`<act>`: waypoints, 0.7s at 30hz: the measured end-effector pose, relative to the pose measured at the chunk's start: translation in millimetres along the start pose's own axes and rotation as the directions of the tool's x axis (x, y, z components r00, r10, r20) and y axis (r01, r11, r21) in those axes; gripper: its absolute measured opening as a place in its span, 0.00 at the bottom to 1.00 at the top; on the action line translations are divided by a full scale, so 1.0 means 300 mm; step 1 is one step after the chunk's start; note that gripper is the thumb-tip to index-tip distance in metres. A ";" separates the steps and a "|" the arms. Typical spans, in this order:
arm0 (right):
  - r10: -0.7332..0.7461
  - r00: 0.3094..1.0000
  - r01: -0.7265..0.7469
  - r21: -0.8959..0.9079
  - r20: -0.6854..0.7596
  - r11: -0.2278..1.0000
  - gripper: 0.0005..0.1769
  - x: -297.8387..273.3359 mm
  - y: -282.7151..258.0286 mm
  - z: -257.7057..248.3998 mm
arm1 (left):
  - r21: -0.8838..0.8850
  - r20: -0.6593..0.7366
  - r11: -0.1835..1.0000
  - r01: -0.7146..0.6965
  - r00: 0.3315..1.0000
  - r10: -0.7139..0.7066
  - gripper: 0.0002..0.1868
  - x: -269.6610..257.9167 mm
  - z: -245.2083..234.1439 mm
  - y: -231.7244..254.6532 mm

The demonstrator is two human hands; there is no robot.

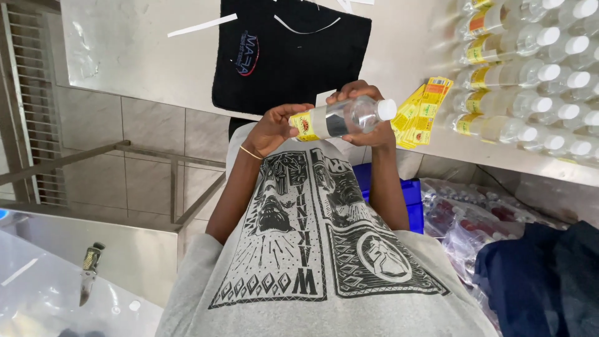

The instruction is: The person repeatedly picks up clear plastic bottles from a table, wraps yellow labels around them by hand, and places the labeled bottles onto a nearby shelf. The person also handles and folds white paper strips during the process.

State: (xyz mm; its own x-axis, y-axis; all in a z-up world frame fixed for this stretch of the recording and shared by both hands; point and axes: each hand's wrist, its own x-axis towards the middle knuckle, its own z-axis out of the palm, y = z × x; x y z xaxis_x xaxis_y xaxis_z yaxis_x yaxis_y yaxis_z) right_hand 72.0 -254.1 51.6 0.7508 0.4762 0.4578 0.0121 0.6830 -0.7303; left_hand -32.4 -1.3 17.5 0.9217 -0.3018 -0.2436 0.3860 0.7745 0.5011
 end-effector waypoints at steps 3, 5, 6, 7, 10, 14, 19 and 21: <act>0.035 0.999 -0.035 -0.006 -0.010 0.999 0.50 0.008 -0.015 -0.010 | -0.053 -0.008 0.998 0.038 0.999 -0.038 0.28 0.026 -0.023 -0.016; 0.032 0.999 -0.032 0.018 -0.006 0.999 0.50 0.005 -0.002 -0.007 | -0.059 -0.062 0.997 0.052 0.997 -0.056 0.23 0.042 -0.049 -0.058; 0.030 1.000 -0.030 0.036 -0.007 0.999 0.51 0.003 -0.001 -0.009 | -0.068 -0.112 0.995 0.072 0.991 -0.079 0.19 0.056 -0.060 -0.080; 0.025 1.000 -0.025 0.032 -0.006 0.999 0.51 0.003 -0.002 -0.015 | -0.065 -0.106 0.995 0.072 0.991 -0.079 0.19 0.060 -0.039 -0.057; 0.035 0.998 -0.034 0.017 -0.045 0.999 0.52 -0.012 -0.001 -0.019 | -0.001 -0.062 0.996 0.084 0.995 -0.084 0.33 0.038 0.044 0.000; 0.050 0.995 -0.049 0.012 -0.086 0.999 0.52 -0.013 0.016 -0.026 | 0.486 -0.053 0.874 0.021 0.999 0.005 0.39 0.021 0.180 0.052; 0.071 0.994 -0.069 0.026 -0.089 0.997 0.53 -0.004 0.025 0.000 | 0.643 -0.154 0.765 -0.027 0.974 0.164 0.32 0.012 0.206 -0.050; 0.079 0.990 -0.071 0.071 -0.118 0.995 0.53 0.006 0.024 0.048 | 0.691 -0.226 0.698 -0.187 0.862 0.455 0.27 -0.009 0.206 -0.155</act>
State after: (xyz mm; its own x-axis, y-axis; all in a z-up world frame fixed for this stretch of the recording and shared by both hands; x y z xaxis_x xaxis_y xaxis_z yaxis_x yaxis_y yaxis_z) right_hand 64.0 -240.4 54.6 0.8220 0.4599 0.3359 -0.0882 0.6854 -0.7228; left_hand -50.5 -70.9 46.3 0.9612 0.2177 -0.1695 0.1228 0.2126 0.9694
